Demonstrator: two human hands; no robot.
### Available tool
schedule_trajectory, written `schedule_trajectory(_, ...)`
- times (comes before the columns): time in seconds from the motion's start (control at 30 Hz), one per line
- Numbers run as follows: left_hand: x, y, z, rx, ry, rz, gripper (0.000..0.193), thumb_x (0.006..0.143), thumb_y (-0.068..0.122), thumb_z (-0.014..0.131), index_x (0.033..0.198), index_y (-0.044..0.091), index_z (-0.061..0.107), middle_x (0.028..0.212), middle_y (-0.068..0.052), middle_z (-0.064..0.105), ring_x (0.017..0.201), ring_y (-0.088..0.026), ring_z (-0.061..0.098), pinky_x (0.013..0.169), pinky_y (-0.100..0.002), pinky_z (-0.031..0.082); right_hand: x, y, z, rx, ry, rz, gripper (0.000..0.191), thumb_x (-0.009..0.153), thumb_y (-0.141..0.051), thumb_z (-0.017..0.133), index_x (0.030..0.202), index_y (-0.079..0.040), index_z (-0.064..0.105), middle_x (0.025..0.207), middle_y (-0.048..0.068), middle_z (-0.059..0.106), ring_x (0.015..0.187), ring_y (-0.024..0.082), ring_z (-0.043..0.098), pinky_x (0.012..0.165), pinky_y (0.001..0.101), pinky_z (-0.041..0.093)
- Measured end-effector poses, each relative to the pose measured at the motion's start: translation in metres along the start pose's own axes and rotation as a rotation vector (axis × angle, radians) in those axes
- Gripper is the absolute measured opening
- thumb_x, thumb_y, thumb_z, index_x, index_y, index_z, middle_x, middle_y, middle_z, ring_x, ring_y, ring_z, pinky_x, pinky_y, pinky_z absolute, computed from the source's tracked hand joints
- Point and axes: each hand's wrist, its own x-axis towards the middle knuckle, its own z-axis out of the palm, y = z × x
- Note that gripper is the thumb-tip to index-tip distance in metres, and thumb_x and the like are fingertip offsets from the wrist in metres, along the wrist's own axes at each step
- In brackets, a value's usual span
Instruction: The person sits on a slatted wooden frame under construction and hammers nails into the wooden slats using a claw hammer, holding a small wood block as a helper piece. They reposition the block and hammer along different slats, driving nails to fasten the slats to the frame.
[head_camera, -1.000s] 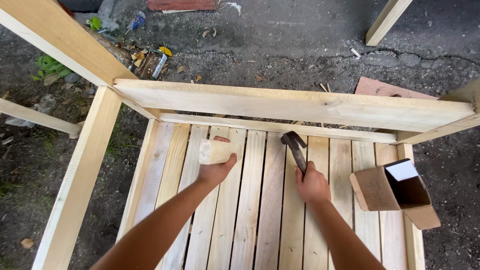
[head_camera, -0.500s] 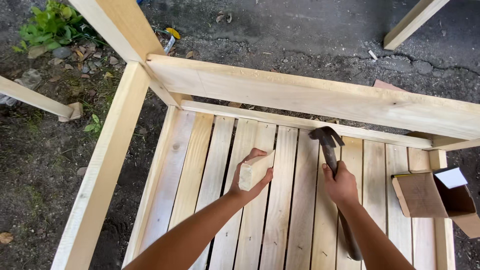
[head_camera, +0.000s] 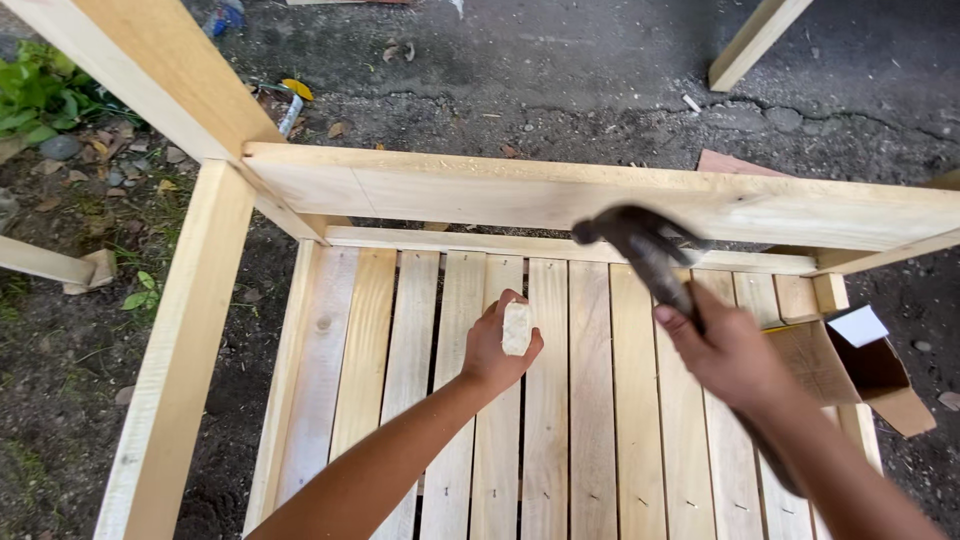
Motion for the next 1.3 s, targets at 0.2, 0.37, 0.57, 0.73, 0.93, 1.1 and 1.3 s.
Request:
schedule_trajectory(0.2, 0.009, 0.003, 0.003, 0.083, -0.024, -0.015, 0.039, 0.082, 0.020, 0.071, 0.115, 0.012, 0.053, 0.100, -0.014, 0.068, 0.088, -0.038, 0.069, 0.073, -0.046, 0.056, -0.040, -0.049, -0.072, -0.088, -0.020, -0.264, 0.029, 0.096, -0.038, 0.065, 0.097, -0.008, 0.062, 0.045, 0.007, 0.055, 0.038, 0.019, 0.053, 0.041, 0.0360, 0.045)
schedule_trajectory(0.37, 0.011, 0.000, 0.000, 0.081, -0.046, -0.044, 0.052, 0.079, 0.022, 0.072, 0.125, 0.010, 0.049, 0.101, -0.015, 0.067, 0.089, -0.037, 0.069, 0.077, -0.045, 0.056, -0.043, -0.030, -0.033, -0.097, 0.037, -0.126, 0.039, 0.096, -0.039, 0.066, 0.084, -0.003, 0.056, 0.047, 0.005, 0.057, 0.038, 0.016, 0.056, 0.042, 0.0364, 0.045)
schedule_trajectory(0.57, 0.013, 0.005, -0.005, 0.004, -0.038, -0.072, 0.051, 0.078, 0.021, 0.071, 0.124, 0.011, 0.051, 0.098, -0.015, 0.068, 0.086, -0.034, 0.070, 0.075, -0.042, 0.057, -0.032, 0.007, 0.044, 0.479, -0.008, 0.165, 0.033, 0.101, -0.033, 0.059, 0.095, -0.001, 0.056, 0.064, 0.010, 0.059, 0.048, 0.015, 0.052, 0.044, 0.0367, 0.045)
schedule_trajectory(0.73, 0.009, 0.012, -0.011, 0.029, -0.050, -0.075, 0.039, 0.079, 0.020, 0.071, 0.113, 0.011, 0.053, 0.093, -0.014, 0.067, 0.082, -0.035, 0.068, 0.073, -0.042, 0.056, -0.030, 0.011, 0.065, 0.237, 0.144, 0.009, 0.030, 0.101, -0.033, 0.057, 0.101, -0.003, 0.056, 0.063, 0.017, 0.065, 0.052, 0.030, 0.062, 0.051, 0.0426, 0.049)
schedule_trajectory(0.93, 0.008, 0.008, -0.009, 0.052, -0.091, -0.121, 0.039, 0.079, 0.020, 0.071, 0.112, 0.009, 0.053, 0.092, -0.014, 0.067, 0.081, -0.035, 0.069, 0.073, -0.043, 0.056, -0.013, 0.004, 0.091, 0.121, 0.191, -0.043, 0.032, 0.100, -0.033, 0.055, 0.107, -0.002, 0.051, 0.064, 0.025, 0.065, 0.062, 0.047, 0.064, 0.059, 0.0536, 0.049)
schedule_trajectory(1.1, 0.012, 0.003, -0.006, 0.060, -0.016, -0.035, 0.035, 0.079, 0.022, 0.072, 0.109, 0.005, 0.062, 0.094, -0.015, 0.072, 0.085, -0.035, 0.072, 0.074, -0.041, 0.059, 0.023, -0.012, 0.116, 0.009, 0.016, 0.068, 0.035, 0.104, -0.036, 0.055, 0.100, -0.002, 0.052, 0.071, 0.024, 0.066, 0.068, 0.050, 0.064, 0.062, 0.0578, 0.049)
schedule_trajectory(1.3, 0.013, 0.006, -0.008, -0.001, -0.030, -0.103, 0.045, 0.078, 0.021, 0.071, 0.116, 0.001, 0.058, 0.090, -0.016, 0.070, 0.078, -0.034, 0.072, 0.071, -0.040, 0.059, -0.017, 0.013, 0.080, 0.196, 0.151, 0.064, 0.035, 0.100, -0.039, 0.051, 0.104, -0.004, 0.051, 0.064, 0.025, 0.065, 0.061, 0.044, 0.064, 0.058, 0.0571, 0.052)
